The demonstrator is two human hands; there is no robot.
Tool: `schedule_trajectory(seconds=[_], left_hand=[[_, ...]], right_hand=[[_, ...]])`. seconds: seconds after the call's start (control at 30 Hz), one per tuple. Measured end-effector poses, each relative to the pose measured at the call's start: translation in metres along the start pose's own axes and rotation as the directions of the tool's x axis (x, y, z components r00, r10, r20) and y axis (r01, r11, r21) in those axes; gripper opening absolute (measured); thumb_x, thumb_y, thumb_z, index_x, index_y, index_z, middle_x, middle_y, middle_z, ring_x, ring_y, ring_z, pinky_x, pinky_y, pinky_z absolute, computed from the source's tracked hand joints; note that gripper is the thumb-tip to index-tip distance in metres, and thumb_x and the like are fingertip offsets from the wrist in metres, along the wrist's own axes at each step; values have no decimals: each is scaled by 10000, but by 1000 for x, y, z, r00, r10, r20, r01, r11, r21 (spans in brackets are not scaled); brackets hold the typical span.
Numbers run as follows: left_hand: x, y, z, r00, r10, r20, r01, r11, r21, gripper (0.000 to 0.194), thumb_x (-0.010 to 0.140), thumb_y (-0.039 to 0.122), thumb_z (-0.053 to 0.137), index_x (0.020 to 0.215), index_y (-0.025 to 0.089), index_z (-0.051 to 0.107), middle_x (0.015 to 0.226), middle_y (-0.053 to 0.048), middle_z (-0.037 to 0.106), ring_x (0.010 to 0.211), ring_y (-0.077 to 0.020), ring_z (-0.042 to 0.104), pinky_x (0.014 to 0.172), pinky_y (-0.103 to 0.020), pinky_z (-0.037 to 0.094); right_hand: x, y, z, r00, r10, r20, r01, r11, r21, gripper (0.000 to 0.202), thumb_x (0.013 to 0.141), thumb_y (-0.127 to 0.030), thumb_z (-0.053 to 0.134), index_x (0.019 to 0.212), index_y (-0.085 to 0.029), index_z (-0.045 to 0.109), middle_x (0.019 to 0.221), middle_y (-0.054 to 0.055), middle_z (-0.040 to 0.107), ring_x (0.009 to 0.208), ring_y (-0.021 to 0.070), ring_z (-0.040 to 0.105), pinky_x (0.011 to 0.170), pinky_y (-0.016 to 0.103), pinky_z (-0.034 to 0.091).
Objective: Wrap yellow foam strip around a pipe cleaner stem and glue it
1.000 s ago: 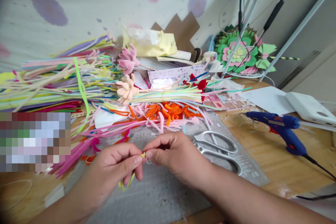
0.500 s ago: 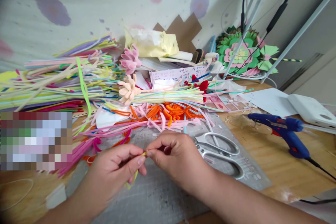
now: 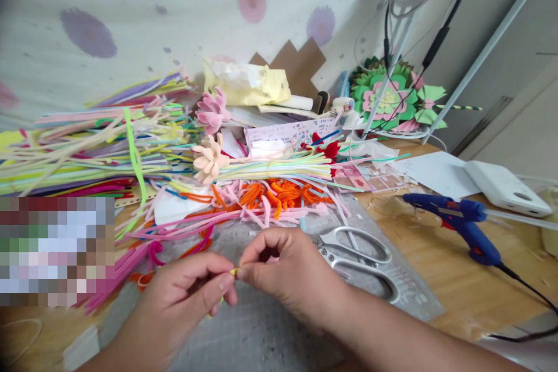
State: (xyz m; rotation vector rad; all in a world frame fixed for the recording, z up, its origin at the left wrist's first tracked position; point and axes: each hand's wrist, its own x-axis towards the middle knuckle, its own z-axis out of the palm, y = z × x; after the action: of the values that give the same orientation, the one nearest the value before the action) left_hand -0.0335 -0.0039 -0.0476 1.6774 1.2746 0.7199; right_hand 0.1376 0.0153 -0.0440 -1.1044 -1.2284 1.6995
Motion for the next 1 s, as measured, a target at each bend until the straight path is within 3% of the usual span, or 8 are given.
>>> schedule_trajectory(seconds=[0.3,0.53,0.83,1.0], left_hand=[[0,0,3,998,-64,-1,64,992,-107,181,798,272,557,665,199,655,589,10,629,519,-123,492,483,-219,378],[2,0,0,996,-70,58,82,964,-253,184,797,260,551,642,195,626,576,18,626,511,-108,503,479,-200,392],[1,0,-1,993,-97,66,110,965,-239,178,790,253,553,638,190,620,563,23,622,501,-102,496,486,-203,388],[1,0,0,990,-117,82,135,955,-265,174,786,263,558,637,190,609,553,22,623,493,-102,493,481,-205,383]], right_hand=[[1,1,-5,995,39,91,-46,996,81,68,647,-206,691,651,-141,672,590,-26,604,544,76,490,570,216,388],[1,5,-14,977,53,209,-96,975,201,211,702,-324,715,789,-135,750,697,34,669,637,107,582,613,235,443],[0,1,-8,990,60,127,-76,990,122,238,567,-351,832,679,-158,748,568,-29,627,533,64,482,561,211,375],[1,-1,-6,994,58,91,-66,993,96,208,518,-303,852,629,-167,740,574,-34,643,542,70,498,570,215,385]])
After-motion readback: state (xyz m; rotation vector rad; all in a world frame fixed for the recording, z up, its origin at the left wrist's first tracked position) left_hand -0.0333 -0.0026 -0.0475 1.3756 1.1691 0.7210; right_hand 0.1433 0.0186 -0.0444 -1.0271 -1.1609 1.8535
